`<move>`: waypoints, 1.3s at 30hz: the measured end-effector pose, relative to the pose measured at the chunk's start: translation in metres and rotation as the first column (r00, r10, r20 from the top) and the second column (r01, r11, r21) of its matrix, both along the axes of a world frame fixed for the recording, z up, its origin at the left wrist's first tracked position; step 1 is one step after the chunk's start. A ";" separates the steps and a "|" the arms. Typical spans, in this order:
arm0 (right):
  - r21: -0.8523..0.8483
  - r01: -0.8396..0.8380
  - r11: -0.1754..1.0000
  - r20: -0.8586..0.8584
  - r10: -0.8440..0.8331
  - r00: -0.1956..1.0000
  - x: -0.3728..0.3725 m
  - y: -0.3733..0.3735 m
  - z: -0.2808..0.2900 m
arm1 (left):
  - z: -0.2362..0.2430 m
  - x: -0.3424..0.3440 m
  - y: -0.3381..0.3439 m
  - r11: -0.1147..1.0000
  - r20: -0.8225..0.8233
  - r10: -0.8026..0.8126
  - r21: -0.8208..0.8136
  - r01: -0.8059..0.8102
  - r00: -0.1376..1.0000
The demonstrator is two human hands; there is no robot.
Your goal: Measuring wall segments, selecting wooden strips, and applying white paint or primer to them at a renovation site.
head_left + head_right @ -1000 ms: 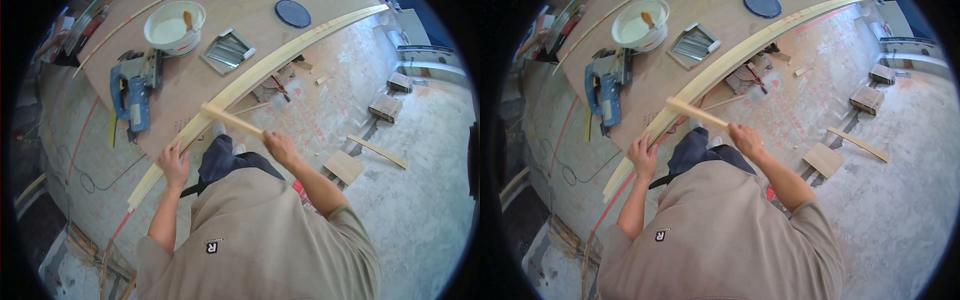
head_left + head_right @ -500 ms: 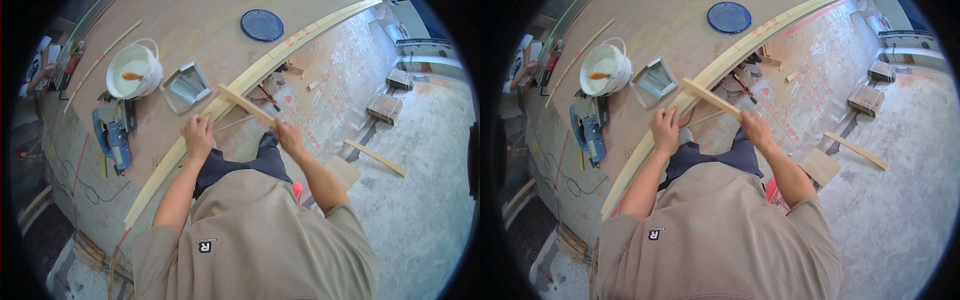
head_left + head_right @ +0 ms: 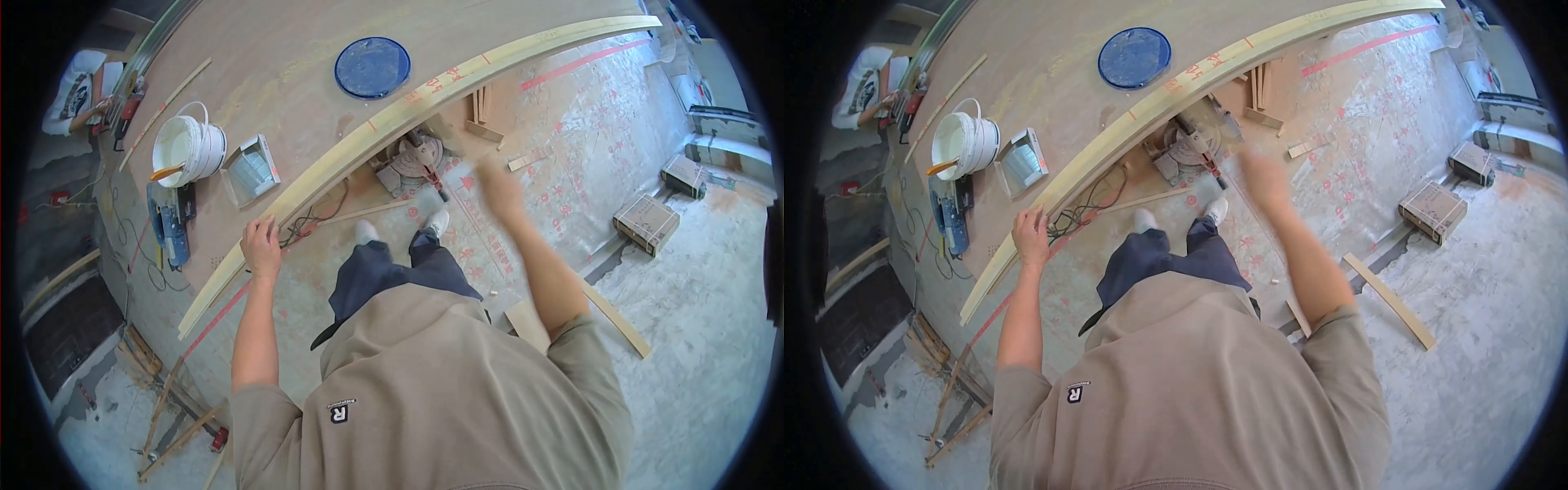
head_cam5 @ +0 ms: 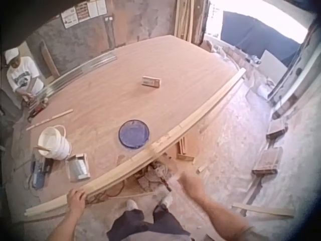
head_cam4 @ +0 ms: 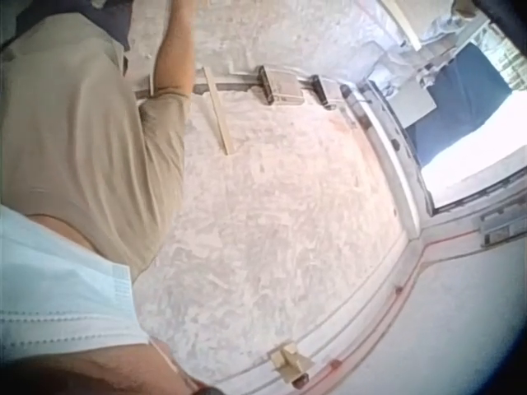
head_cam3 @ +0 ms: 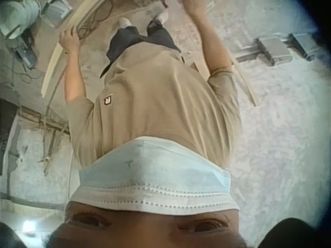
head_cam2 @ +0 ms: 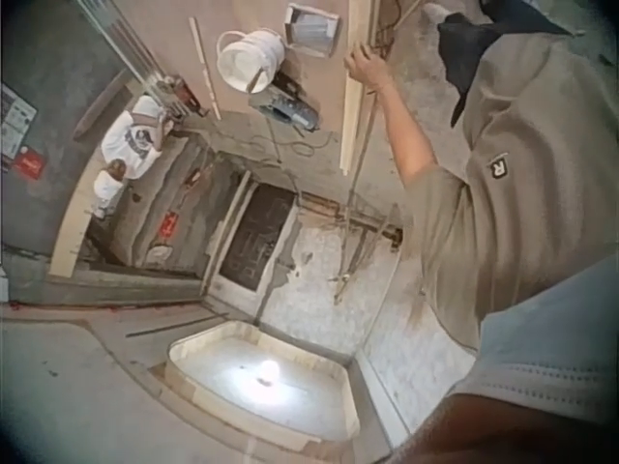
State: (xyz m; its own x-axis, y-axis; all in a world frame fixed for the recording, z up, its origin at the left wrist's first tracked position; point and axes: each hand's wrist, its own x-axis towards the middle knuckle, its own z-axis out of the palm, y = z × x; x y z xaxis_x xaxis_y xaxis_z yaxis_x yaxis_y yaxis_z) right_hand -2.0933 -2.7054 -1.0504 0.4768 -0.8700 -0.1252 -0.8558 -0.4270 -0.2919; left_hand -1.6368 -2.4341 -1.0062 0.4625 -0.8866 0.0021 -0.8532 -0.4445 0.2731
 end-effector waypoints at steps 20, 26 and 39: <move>0.144 0.309 0.940 -0.198 -0.279 0.940 0.013 -0.058 0.055 | -0.025 -0.108 -0.190 0.920 -0.162 -0.276 -0.331 0.211 0.948; 0.083 0.247 0.966 -0.128 -0.235 0.964 -0.042 -0.109 0.045 | -0.014 -0.109 -0.196 0.951 -0.263 -0.198 -0.287 0.120 0.944; -0.015 0.207 0.978 -0.125 -0.208 0.970 -0.200 -0.315 0.001 | -0.006 -0.127 -0.206 0.993 -0.255 -0.018 -0.121 -0.013 0.967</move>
State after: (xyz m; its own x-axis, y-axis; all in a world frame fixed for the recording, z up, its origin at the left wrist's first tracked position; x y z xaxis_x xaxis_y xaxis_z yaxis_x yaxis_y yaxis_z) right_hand -2.2935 -3.0201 -1.0496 0.2666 -0.9485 -0.1710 -0.9554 -0.2367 -0.1765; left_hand -1.7641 -2.6405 -1.0123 0.4592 -0.8883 -0.0087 -0.7491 -0.3924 0.5338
